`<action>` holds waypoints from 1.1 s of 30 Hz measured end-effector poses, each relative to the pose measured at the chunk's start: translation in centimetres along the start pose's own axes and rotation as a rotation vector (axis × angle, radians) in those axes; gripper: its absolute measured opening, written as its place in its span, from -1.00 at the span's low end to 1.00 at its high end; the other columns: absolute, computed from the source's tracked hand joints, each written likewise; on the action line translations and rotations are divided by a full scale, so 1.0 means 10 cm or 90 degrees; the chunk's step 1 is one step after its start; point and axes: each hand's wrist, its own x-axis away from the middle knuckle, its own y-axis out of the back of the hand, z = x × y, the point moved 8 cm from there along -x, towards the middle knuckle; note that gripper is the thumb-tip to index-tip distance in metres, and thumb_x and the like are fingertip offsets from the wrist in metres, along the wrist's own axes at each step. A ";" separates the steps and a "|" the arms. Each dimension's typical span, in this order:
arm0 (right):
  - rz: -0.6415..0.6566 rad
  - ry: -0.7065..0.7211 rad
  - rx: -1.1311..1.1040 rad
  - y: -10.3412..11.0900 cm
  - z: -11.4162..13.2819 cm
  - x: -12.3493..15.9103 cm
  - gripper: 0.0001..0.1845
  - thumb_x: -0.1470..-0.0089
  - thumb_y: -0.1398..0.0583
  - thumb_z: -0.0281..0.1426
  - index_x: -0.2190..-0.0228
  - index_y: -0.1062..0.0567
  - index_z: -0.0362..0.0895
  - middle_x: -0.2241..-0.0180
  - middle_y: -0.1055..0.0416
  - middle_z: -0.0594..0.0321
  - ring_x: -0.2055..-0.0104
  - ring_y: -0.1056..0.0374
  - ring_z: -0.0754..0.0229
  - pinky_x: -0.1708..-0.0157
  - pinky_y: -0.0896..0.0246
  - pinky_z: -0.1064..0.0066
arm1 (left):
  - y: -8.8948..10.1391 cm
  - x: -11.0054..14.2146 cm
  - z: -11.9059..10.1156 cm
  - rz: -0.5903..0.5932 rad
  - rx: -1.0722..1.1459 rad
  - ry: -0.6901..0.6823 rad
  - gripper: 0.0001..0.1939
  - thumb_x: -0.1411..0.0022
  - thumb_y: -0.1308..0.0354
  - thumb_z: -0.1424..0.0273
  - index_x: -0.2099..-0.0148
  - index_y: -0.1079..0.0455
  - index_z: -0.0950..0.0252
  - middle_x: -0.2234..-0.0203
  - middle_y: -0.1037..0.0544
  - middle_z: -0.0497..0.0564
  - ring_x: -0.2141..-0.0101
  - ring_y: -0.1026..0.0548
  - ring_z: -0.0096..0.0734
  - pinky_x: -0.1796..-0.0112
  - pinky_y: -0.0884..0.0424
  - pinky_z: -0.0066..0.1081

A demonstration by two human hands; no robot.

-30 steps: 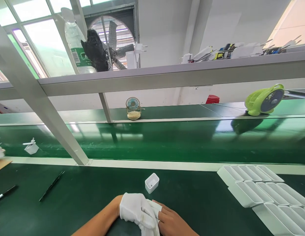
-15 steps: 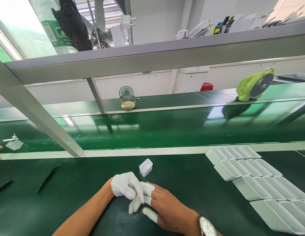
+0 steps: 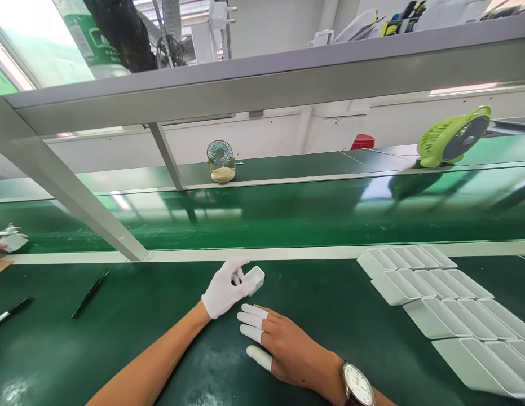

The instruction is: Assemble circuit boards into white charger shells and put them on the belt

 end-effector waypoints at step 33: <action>0.005 0.275 0.172 -0.29 0.89 0.11 -0.69 -0.32 -0.14 -0.24 0.40 -0.54 -0.12 0.43 -0.53 0.22 0.33 -0.43 0.21 0.14 -0.34 0.33 | -1.03 0.30 -0.31 0.150 -0.127 -0.069 -0.67 0.03 -0.40 0.35 0.14 -0.60 0.22 0.29 -0.58 0.00 0.35 -0.48 -0.33 0.24 -0.43 -0.35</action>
